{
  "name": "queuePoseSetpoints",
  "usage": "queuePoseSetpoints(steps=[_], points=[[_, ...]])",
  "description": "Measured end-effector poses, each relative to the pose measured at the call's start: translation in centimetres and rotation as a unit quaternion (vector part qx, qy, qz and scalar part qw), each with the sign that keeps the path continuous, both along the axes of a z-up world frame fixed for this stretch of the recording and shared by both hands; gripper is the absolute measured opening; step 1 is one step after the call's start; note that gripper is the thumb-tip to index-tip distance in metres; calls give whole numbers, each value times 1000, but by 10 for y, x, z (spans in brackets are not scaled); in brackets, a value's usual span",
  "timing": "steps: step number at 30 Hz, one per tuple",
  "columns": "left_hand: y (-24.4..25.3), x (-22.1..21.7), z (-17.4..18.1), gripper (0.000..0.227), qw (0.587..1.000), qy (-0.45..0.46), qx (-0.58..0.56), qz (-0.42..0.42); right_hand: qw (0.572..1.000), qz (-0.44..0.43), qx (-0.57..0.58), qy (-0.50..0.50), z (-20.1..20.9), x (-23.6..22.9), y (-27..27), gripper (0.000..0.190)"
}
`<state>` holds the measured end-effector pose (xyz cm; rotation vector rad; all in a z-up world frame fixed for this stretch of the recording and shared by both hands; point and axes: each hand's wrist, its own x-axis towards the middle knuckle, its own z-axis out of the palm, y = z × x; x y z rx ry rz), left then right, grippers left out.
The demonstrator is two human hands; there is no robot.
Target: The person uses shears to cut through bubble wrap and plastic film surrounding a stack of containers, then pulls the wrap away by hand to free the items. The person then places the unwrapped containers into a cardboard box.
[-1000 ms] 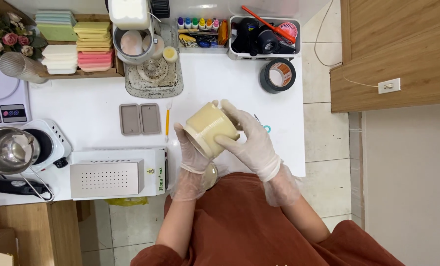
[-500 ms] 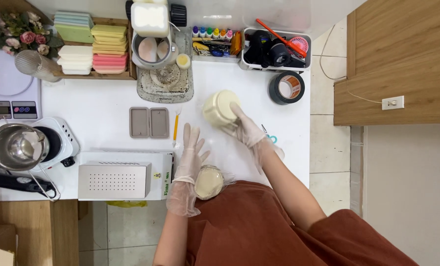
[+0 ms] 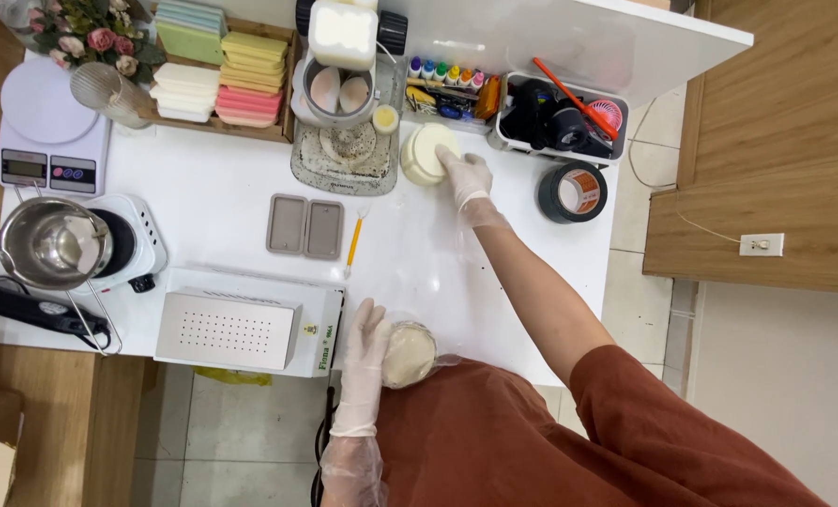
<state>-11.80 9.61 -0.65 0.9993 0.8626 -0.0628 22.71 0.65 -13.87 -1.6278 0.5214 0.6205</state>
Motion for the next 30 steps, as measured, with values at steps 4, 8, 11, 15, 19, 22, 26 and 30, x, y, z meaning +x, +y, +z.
queuePoseSetpoints(steps=[4, 8, 11, 15, 19, 22, 26, 30], points=[[-1, -27, 31, 65, 979, -22, 203, -29, 961, 15, -226, -159, -1, -11, -25, 89], [1, -47, 62, 66, 858, -48, 492, -142, 972, 108, -65, -200, 93, -77, -49, 59], [1, -41, 78, 71, 833, -47, 531, -145, 964, 233, -62, -113, 150, -141, -72, 47], [7, -20, 71, 71, 846, -2, 507, -164, 934, 307, -121, -139, 177, -198, -91, 55], [2, 17, 70, 70, 701, 45, 568, -429, 903, 349, -250, -15, 203, -235, -87, 76], [-4, 22, -7, 30, 608, 68, 594, -523, 877, 369, -278, 131, 206, -252, -86, 74], [15, 36, 0, 16, 639, 37, 610, -467, 931, 302, -100, 176, 136, -267, -118, 38], [15, 46, 28, 32, 719, 98, 511, -461, 960, 236, -80, 125, 179, -231, -105, 23]])
